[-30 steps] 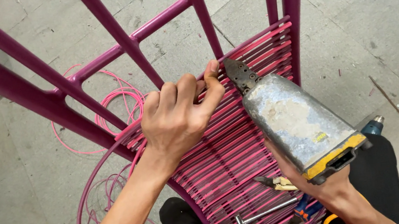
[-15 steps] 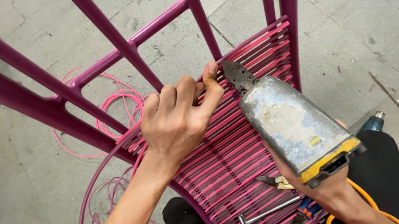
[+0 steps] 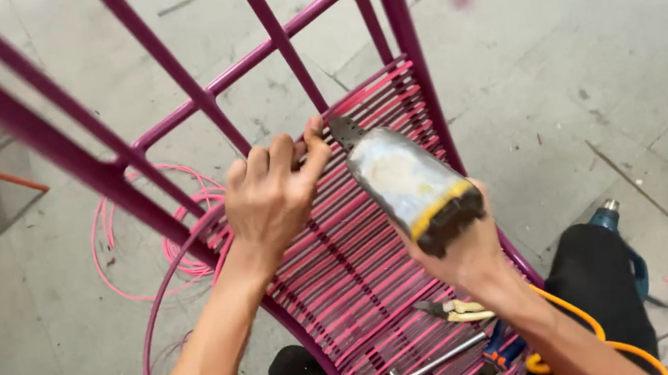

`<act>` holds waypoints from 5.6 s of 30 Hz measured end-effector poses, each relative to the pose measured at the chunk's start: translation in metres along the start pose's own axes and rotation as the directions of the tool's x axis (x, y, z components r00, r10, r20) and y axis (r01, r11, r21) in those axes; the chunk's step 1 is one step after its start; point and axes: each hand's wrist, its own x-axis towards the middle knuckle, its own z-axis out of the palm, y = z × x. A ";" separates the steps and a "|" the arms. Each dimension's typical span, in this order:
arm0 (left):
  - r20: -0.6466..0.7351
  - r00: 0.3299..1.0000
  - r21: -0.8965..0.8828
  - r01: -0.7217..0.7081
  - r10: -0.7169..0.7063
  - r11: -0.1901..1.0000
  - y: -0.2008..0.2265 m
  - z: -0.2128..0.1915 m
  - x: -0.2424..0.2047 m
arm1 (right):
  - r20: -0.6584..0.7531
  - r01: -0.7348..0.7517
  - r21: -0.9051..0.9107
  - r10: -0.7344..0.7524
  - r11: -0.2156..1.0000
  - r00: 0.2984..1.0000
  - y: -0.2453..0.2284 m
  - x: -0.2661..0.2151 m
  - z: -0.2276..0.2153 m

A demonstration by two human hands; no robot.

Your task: Weaving pink plastic cord onto a metal chair frame and securing it.

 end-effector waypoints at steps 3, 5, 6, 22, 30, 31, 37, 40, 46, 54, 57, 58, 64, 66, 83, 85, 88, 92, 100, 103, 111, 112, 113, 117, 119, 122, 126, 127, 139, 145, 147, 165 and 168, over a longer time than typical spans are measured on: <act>0.032 0.999 -0.035 -0.005 0.006 0.999 0.002 -0.003 -0.002 | 0.142 -0.181 0.276 0.147 0.944 0.979 -0.020 -0.014 -0.033; 0.019 1.000 -0.012 0.002 -0.001 1.000 0.003 -0.002 -0.002 | 0.389 -0.350 0.247 0.238 0.903 0.890 -0.033 -0.031 -0.055; 0.014 1.000 -0.006 0.001 -0.001 1.000 0.003 -0.004 0.000 | 0.385 -0.343 0.251 0.232 0.905 0.893 -0.027 -0.050 -0.054; 0.113 0.978 0.102 0.163 -0.175 0.981 0.013 -0.028 -0.011 | 0.925 0.125 0.059 -0.101 0.990 0.367 0.048 -0.279 0.064; 0.171 0.903 -0.038 0.406 -0.394 0.913 0.012 -0.056 -0.008 | 0.930 -0.024 0.280 -0.265 0.960 0.254 0.083 -0.262 0.051; 0.229 0.840 -0.065 0.518 -0.492 0.853 0.005 -0.062 -0.010 | 0.875 -0.048 0.337 -0.294 0.940 0.386 0.072 -0.229 0.035; 0.371 0.739 -0.284 0.667 -0.562 0.689 -0.021 -0.074 -0.015 | 0.455 0.079 0.348 -0.241 0.934 0.857 -0.004 -0.022 -0.011; 0.405 0.714 -0.221 0.683 -0.572 0.696 -0.019 -0.064 -0.010 | -0.015 0.413 0.314 -0.431 0.855 0.902 -0.049 0.054 -0.017; 0.376 0.674 -0.137 0.719 -0.636 0.682 -0.004 -0.054 -0.002 | -0.083 0.594 0.268 -0.596 0.759 0.799 -0.065 0.127 0.031; 0.126 0.748 -0.297 0.655 -0.651 0.695 0.014 -0.052 -0.017 | -0.042 0.575 0.245 -0.584 0.781 0.811 -0.046 0.135 0.031; 0.146 0.756 -0.331 0.645 -0.638 0.689 0.008 -0.057 -0.016 | -0.030 0.541 0.266 -0.555 0.798 0.832 -0.047 0.135 0.031; 0.144 0.790 -0.314 0.608 -0.597 0.729 0.005 -0.054 -0.019 | -0.040 0.567 0.259 -0.578 0.782 0.815 -0.048 0.135 0.031; 0.123 0.883 -0.322 0.468 -0.454 0.823 -0.004 -0.059 -0.029 | -0.023 0.556 0.221 -0.566 0.801 0.824 -0.059 0.137 0.030; 0.141 0.898 -0.324 0.440 -0.417 0.838 -0.004 -0.061 -0.031 | 0.009 0.500 0.223 -0.514 0.837 0.858 -0.061 0.138 0.030; 0.084 0.996 0.010 0.039 -0.040 0.999 -0.036 -0.047 -0.035 | 0.013 0.449 0.224 -0.464 0.865 0.886 -0.066 0.146 0.030; 0.063 0.997 0.021 0.031 -0.033 0.999 -0.037 -0.041 -0.037 | 0.028 0.433 0.232 -0.451 0.871 0.892 -0.065 0.148 0.027; 0.041 0.999 0.047 0.030 -0.032 0.998 -0.040 -0.037 -0.040 | 0.045 0.432 0.310 -0.467 0.847 0.883 -0.065 0.152 0.025; 0.065 0.997 0.070 0.027 -0.032 0.997 -0.043 -0.037 -0.041 | 0.108 0.416 0.358 -0.480 0.836 0.871 -0.072 0.152 0.028; 0.075 0.997 0.084 -0.020 0.014 0.996 -0.047 -0.033 -0.047 | -0.009 0.268 0.193 -0.272 0.944 0.962 -0.089 0.134 0.051; 0.054 0.998 0.107 -0.036 0.030 0.994 -0.048 -0.031 -0.047 | -0.108 0.338 0.205 -0.322 0.919 0.941 -0.086 0.131 0.049; 0.059 0.997 0.131 -0.047 0.039 0.990 -0.046 -0.035 -0.044 | -0.128 0.449 0.178 -0.432 0.876 0.893 -0.087 0.124 0.026; 0.053 0.998 0.132 -0.044 0.037 0.990 -0.046 -0.034 -0.045 | -0.114 0.453 0.163 -0.440 0.876 0.891 -0.091 0.121 0.015; 0.047 0.998 0.132 -0.041 0.035 0.990 -0.046 -0.033 -0.045 | -0.099 0.458 0.148 -0.447 0.877 0.889 -0.094 0.118 0.005; 0.059 0.997 0.148 -0.059 0.051 0.987 -0.047 -0.032 -0.042 | 0.125 0.309 0.198 -0.337 0.930 0.933 -0.047 0.000 0.004; 0.054 0.997 0.155 -0.057 0.049 0.986 -0.046 -0.033 -0.042 | 0.777 0.270 0.154 -0.285 0.950 0.560 -0.001 -0.096 0.007; 0.096 0.995 0.095 -0.042 0.033 0.995 -0.046 -0.034 -0.044 | 0.994 0.245 0.099 -0.083 0.964 -0.078 0.050 -0.210 0.038; 0.085 0.996 0.106 -0.046 0.037 0.993 -0.046 -0.038 -0.044 | 0.997 0.077 -0.008 0.014 0.997 -0.078 0.045 -0.241 0.048; 0.072 0.997 0.103 -0.042 0.034 0.994 -0.046 -0.038 -0.044 | 0.978 -0.033 -0.105 0.097 0.994 -0.186 0.037 -0.230 0.051; 0.043 0.999 0.099 -0.019 0.015 0.995 -0.049 -0.037 -0.045 | 0.600 -0.606 0.404 0.302 0.685 0.741 0.008 -0.147 0.013; 0.067 0.998 0.068 -0.006 0.002 0.998 -0.051 -0.035 -0.044 | 0.332 -0.350 0.396 0.223 0.849 0.917 -0.044 -0.071 0.019; 0.061 0.998 0.054 0.013 -0.017 0.998 -0.052 -0.036 -0.042 | 0.315 -0.311 0.408 0.188 0.859 0.930 -0.056 -0.056 0.028; 0.073 0.997 0.074 -0.002 -0.003 0.997 -0.053 -0.035 -0.043 | 0.723 -0.431 0.684 0.464 -0.589 0.512 -0.071 -0.041 0.036; 0.093 0.996 0.094 -0.010 0.001 0.996 -0.054 -0.036 -0.042 | 0.225 -0.371 0.415 0.301 0.831 0.927 -0.092 -0.022 0.026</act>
